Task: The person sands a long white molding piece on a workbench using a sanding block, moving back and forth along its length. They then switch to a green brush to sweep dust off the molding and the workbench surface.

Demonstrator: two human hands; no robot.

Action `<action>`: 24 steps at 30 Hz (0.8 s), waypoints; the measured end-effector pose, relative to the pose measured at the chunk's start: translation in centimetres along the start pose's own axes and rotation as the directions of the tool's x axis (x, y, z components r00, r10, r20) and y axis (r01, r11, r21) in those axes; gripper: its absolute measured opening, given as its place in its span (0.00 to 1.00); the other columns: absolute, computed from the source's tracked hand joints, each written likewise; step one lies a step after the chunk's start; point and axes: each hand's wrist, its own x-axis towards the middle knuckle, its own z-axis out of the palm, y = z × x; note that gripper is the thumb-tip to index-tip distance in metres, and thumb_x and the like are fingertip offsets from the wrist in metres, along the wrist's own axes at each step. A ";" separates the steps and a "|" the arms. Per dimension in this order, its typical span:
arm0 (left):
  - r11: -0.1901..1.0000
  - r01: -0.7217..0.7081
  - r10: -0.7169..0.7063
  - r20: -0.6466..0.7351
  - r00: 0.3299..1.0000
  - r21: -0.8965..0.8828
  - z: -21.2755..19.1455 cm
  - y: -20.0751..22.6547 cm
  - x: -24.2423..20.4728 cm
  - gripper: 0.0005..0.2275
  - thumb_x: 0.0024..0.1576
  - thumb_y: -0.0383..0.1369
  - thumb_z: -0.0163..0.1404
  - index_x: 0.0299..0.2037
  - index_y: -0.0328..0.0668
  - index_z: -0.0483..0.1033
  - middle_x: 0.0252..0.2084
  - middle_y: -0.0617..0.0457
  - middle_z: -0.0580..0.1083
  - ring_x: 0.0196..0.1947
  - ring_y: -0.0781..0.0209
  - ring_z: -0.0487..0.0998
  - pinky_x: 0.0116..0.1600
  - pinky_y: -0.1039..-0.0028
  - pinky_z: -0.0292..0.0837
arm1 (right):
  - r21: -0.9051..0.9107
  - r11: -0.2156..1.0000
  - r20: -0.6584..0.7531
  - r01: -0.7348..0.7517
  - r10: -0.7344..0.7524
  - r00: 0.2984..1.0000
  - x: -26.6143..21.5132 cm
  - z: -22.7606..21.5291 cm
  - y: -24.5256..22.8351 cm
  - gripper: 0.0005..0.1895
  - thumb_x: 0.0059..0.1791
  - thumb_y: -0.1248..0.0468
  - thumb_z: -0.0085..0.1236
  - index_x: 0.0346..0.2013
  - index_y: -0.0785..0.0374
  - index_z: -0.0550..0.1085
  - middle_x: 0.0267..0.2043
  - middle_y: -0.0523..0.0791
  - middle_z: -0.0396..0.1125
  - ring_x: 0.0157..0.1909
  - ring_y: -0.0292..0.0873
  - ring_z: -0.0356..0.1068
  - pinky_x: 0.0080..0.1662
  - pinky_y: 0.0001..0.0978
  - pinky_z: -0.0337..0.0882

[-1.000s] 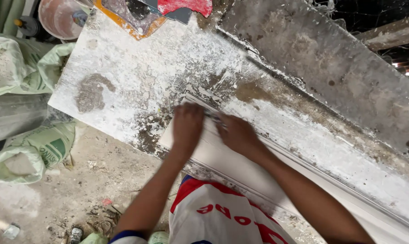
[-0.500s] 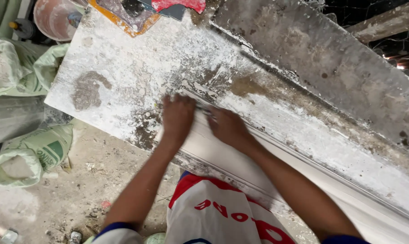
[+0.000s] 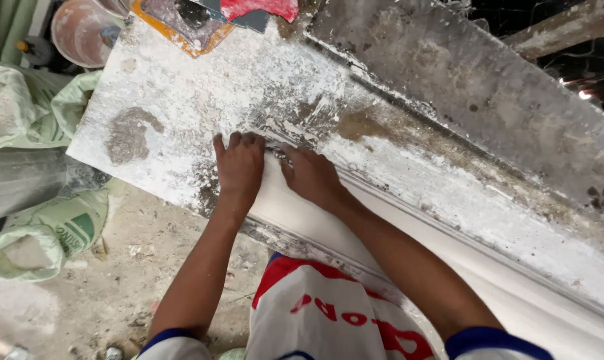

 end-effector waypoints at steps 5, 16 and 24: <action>0.986 -0.097 0.040 -0.376 0.926 -0.132 0.3 3.3 -2.9 0.16 0.63 0.25 0.45 0.61 0.34 0.69 0.62 0.38 0.72 0.65 0.38 0.70 0.71 0.42 0.55 | 0.176 0.981 -0.134 0.085 -0.062 0.989 -3.1 -1.6 3.5 0.21 0.54 0.59 0.53 0.60 0.65 0.66 0.47 0.56 0.73 0.43 0.55 0.75 0.46 0.47 0.74; -0.344 0.280 0.115 0.255 0.960 -0.896 4.2 11.8 -5.5 0.22 0.69 0.48 0.45 0.57 0.33 0.70 0.48 0.49 0.74 0.46 0.66 0.73 0.50 0.73 0.71 | 0.399 0.915 -0.292 0.055 0.071 0.954 -13.8 0.1 5.3 0.29 0.58 0.56 0.47 0.72 0.65 0.60 0.62 0.57 0.55 0.62 0.53 0.62 0.61 0.41 0.67; 0.878 0.009 0.031 0.074 0.997 -0.478 -2.4 4.0 -1.5 0.19 0.66 0.46 0.47 0.58 0.41 0.68 0.27 0.46 0.77 0.22 0.51 0.78 0.27 0.58 0.71 | 0.085 0.990 -0.501 -0.111 0.139 0.854 -24.5 3.2 15.0 0.35 0.55 0.45 0.50 0.70 0.65 0.63 0.70 0.55 0.55 0.74 0.59 0.52 0.72 0.54 0.51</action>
